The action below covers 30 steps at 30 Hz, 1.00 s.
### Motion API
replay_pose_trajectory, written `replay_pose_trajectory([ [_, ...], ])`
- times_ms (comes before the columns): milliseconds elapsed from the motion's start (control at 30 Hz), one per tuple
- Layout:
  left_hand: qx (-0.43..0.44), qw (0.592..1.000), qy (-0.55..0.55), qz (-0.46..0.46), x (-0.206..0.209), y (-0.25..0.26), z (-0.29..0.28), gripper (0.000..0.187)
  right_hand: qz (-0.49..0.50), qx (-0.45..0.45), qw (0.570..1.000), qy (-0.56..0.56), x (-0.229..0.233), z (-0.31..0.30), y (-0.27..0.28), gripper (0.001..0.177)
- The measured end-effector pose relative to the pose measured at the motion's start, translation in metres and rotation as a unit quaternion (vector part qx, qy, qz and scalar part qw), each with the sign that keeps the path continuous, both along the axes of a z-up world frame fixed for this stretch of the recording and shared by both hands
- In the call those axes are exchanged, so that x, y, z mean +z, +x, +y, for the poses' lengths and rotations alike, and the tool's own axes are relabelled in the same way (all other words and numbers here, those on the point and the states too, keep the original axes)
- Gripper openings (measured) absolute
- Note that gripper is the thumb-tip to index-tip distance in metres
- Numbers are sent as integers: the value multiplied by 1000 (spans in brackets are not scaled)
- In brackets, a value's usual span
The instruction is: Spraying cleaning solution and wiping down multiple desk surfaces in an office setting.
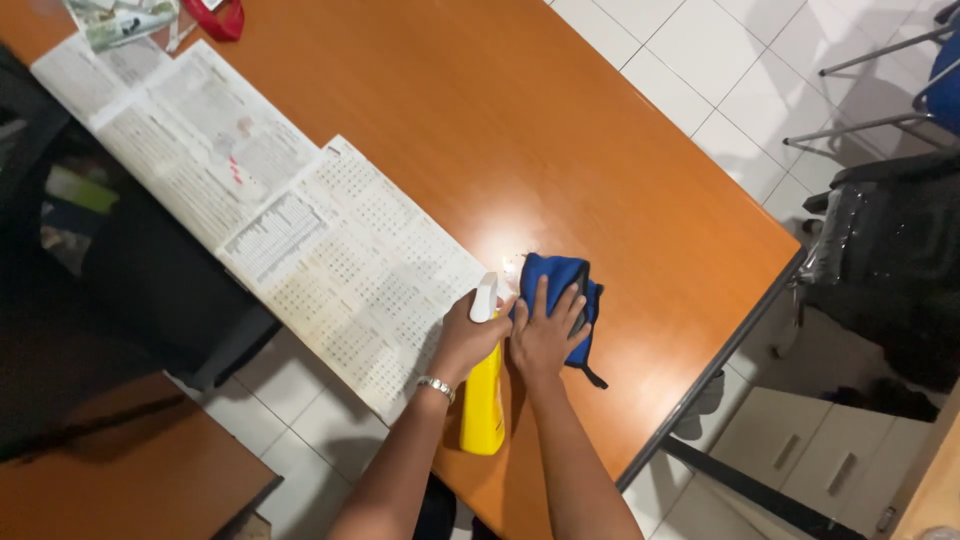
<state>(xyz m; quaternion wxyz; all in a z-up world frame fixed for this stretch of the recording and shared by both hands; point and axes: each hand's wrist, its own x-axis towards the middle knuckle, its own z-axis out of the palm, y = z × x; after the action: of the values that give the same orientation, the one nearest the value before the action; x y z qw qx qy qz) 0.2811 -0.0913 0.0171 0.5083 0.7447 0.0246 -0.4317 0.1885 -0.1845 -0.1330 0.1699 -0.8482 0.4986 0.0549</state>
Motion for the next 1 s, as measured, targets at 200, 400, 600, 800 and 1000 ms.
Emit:
replay_pose_trajectory([
  [200, -4, 1000, 16, -5, -24, 32, 16, 46, 3, -9, 1000, -12, -13, -15, 40, 61],
  [400, 0, 1000, 10, 7, -1, 83, 19, 54, 6, -13, 999, 34, -7, -10, 109, 61],
  [600, 9, 999, 21, -33, -18, 164, 6, 44, -16, -3, 1000, 25, 1, -22, 182, 58],
  [800, 43, 999, 12, -22, -1, 224, 5, 46, -4, -19, 999, 43, -2, -39, 230, 57],
  [1000, 30, 999, 32, -28, -7, 262, 20, 39, -70, -18, 993, -90, -40, -16, 272, 53],
])
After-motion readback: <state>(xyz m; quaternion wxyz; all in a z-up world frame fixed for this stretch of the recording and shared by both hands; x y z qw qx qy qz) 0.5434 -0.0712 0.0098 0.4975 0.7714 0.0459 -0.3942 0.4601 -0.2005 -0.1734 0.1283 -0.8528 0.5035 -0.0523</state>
